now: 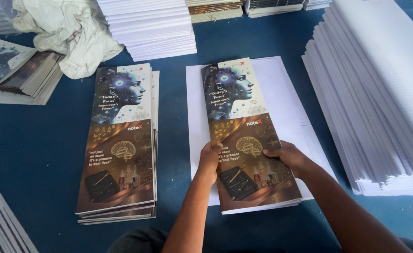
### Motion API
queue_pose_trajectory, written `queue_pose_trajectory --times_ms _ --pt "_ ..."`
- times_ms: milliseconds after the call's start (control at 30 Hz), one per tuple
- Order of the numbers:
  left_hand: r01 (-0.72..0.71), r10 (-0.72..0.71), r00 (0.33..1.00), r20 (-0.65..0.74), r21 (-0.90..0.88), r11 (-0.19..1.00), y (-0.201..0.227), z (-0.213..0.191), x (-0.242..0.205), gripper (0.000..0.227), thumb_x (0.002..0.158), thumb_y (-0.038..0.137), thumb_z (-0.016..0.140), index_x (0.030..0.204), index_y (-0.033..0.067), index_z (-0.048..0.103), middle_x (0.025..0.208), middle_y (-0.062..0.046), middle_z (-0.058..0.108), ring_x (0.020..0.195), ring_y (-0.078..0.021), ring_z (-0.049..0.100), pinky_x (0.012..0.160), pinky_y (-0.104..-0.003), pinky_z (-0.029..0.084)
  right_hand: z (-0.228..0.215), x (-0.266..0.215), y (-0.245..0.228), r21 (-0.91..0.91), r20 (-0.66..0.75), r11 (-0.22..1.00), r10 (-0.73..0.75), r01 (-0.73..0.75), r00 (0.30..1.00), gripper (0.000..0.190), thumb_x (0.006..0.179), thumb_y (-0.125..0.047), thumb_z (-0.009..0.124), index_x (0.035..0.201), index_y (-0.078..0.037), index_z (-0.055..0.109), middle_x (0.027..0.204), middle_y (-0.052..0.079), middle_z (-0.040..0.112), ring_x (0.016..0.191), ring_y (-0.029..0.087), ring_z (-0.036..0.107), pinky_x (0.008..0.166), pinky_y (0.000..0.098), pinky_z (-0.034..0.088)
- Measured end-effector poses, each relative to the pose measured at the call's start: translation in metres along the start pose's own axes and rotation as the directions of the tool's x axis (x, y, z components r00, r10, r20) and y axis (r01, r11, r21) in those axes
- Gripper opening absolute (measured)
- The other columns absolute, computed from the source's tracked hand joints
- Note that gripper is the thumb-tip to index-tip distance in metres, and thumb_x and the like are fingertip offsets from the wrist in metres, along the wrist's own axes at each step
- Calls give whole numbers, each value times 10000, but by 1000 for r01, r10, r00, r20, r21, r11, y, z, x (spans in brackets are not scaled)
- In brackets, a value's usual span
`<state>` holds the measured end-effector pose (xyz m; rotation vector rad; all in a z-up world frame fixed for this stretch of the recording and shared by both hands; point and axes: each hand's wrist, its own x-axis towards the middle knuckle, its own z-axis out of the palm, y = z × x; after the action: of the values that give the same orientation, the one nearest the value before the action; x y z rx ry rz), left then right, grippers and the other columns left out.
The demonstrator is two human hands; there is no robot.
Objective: The person assembles notebooks by inserting loose index pages into printed covers. They open a cover, place an index sheet inside, close the cover, and stack the completed unit. This process repeats with multiple covers and index sheets on a blue work surface.
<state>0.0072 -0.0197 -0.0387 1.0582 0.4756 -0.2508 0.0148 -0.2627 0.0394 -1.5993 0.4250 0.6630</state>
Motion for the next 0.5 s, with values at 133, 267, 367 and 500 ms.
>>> queue_pose_trajectory --times_ms 133,267,367,500 --pt "71 -70 997 21 -46 996 9 0 -9 345 1004 219 566 1271 10 631 1067 -93 696 959 -202 670 881 -373 539 0 -4 -4 -21 -45 999 35 -36 998 535 887 -169 669 1368 24 533 1107 265 671 980 320 706 876 439 611" --pt "182 -182 983 36 -10 983 8 -6 -35 322 955 196 571 1244 70 637 1106 -103 703 1012 -220 677 926 -406 545 3 -3 -7 4 -40 999 54 -53 998 528 899 -161 658 1376 21 522 1120 260 669 997 311 694 898 426 591" --pt "153 -155 984 87 39 988 2 -11 -52 325 937 160 617 1246 60 624 1134 -113 695 1039 -234 664 946 -400 532 6 -2 -5 -18 -40 998 59 -59 997 517 911 -166 645 1375 28 526 1134 258 680 995 307 697 877 420 590" --pt "-10 -2 998 60 190 982 -3 -7 -57 319 934 133 637 1232 20 623 1162 -123 707 1070 -231 664 931 -357 517 4 4 -4 -54 -38 998 17 -20 999 483 902 -134 669 1328 48 531 1111 247 688 955 300 729 840 423 635"
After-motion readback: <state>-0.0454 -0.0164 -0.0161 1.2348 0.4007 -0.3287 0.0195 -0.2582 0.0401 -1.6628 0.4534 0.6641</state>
